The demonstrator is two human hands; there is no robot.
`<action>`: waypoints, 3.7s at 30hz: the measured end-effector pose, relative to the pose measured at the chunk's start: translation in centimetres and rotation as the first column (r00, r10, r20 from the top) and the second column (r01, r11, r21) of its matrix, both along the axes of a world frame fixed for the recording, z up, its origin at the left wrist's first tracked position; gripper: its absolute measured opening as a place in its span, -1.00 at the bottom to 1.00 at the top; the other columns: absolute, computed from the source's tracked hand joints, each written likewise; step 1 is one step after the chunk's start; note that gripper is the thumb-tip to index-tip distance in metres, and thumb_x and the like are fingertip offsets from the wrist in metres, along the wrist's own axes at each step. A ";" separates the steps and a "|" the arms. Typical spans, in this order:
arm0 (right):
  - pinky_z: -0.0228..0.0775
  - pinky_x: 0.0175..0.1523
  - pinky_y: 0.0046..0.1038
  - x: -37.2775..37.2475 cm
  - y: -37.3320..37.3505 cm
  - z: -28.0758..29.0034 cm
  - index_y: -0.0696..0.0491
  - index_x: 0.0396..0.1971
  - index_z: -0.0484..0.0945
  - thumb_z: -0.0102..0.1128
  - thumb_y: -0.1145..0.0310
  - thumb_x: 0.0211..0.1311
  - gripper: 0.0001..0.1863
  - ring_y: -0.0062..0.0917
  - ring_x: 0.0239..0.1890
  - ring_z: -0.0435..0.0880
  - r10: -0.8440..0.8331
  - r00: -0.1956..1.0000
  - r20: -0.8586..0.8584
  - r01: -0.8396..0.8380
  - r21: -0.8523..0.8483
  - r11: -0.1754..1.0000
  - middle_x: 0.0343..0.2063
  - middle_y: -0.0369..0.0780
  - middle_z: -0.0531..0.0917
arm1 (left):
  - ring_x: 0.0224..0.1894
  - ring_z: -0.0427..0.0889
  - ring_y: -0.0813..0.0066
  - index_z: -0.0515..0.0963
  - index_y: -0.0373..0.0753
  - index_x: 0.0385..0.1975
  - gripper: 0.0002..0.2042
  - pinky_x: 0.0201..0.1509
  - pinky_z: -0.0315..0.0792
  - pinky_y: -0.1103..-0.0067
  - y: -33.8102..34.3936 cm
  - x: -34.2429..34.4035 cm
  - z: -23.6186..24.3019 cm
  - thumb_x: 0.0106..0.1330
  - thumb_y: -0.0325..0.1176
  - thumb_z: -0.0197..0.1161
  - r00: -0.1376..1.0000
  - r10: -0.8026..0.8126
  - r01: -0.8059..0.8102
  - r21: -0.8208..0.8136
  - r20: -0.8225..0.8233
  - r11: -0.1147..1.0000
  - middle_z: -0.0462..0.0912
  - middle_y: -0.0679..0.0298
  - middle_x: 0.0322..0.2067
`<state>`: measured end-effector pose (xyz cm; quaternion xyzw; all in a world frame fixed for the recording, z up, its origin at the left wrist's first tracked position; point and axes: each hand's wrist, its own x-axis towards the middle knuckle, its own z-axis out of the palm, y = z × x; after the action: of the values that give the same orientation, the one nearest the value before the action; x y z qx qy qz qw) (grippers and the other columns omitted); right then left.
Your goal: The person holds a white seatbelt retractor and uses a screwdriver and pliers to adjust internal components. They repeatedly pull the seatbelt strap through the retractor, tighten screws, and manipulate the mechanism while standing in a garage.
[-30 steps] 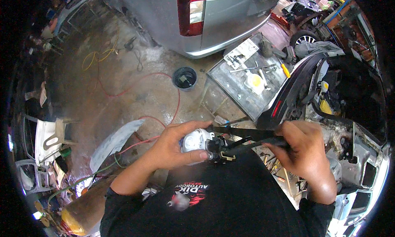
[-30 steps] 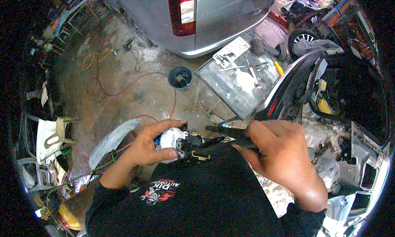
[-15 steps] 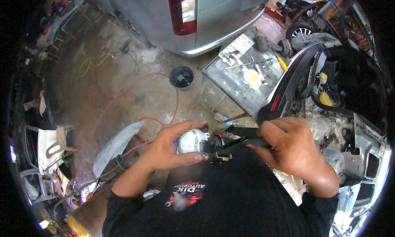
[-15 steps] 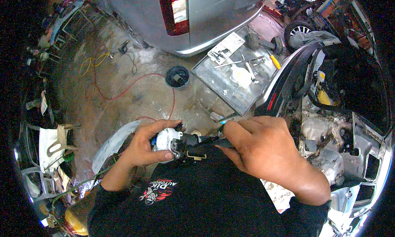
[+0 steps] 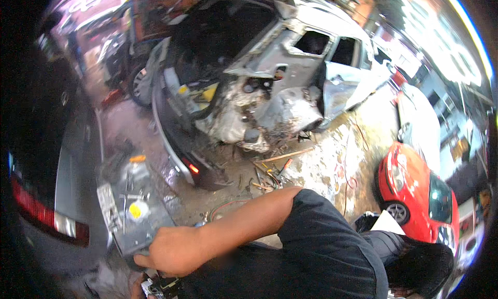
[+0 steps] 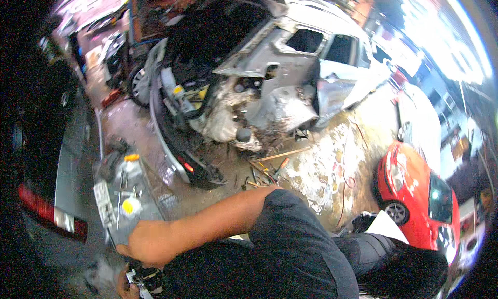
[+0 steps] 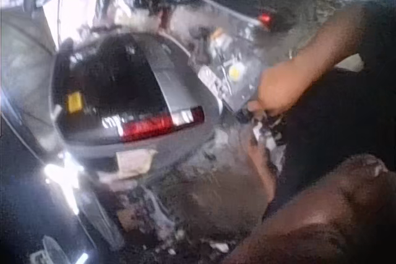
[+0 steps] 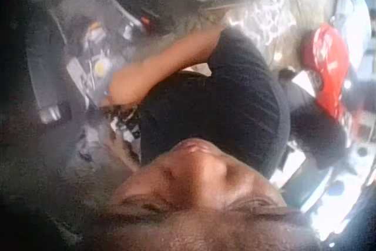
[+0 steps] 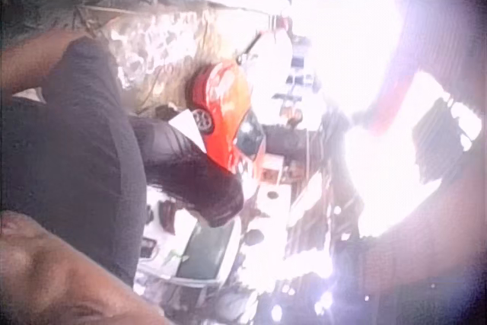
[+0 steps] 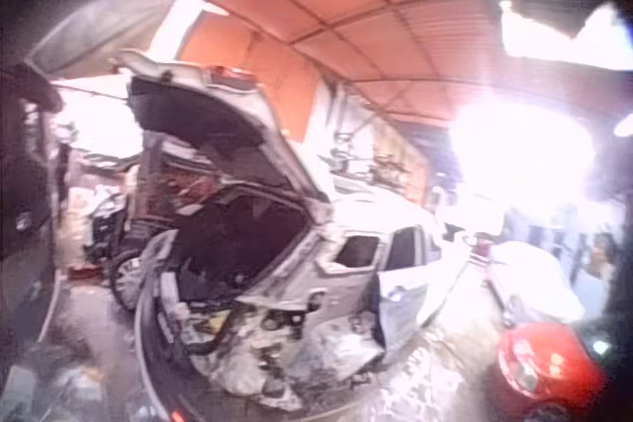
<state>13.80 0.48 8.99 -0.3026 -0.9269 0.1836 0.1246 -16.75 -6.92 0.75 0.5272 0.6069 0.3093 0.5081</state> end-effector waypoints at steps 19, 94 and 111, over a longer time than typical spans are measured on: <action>0.58 -0.32 -0.07 25.1 14.2 4.9 0.09 0.28 0.48 0.61 0.10 0.23 -0.28 -0.05 -0.47 0.76 -0.173 0.984 -0.033 0.174 0.058 0.983 -0.58 -0.10 0.67 | 0.21 0.68 0.37 0.61 -0.37 0.37 -0.22 0.34 0.47 0.40 14.5 20.5 4.2 0.28 0.08 0.59 0.962 -0.251 0.227 0.186 0.112 0.956 0.75 0.09 0.18; 0.56 -0.34 -0.16 18.0 20.4 1.9 0.06 0.07 0.48 0.71 0.33 0.09 -0.37 -0.09 -0.45 0.79 0.202 0.979 0.007 -0.202 0.098 0.975 -0.52 -0.11 0.71 | -0.02 0.76 0.48 0.67 -0.31 0.28 -0.41 0.16 0.61 0.42 5.0 25.2 4.6 0.36 -0.08 0.59 0.918 0.396 -0.392 0.211 0.023 0.895 0.85 0.15 -0.09; 0.53 -0.39 -0.14 17.2 17.1 2.1 0.01 -0.28 0.58 0.64 0.27 0.14 -0.66 -0.14 -0.51 0.74 0.503 0.864 0.010 -0.503 0.042 0.864 -0.56 -0.17 0.68 | 0.06 0.71 0.50 0.68 -0.31 0.28 -0.45 0.25 0.55 0.44 4.4 25.4 4.1 0.39 -0.13 0.56 0.909 0.407 -0.416 0.147 0.089 0.897 0.82 0.21 0.00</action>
<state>31.04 17.59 11.10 -0.0480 -0.9775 0.1895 0.0796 8.62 -2.48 4.88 0.4179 0.6628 0.4727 0.4032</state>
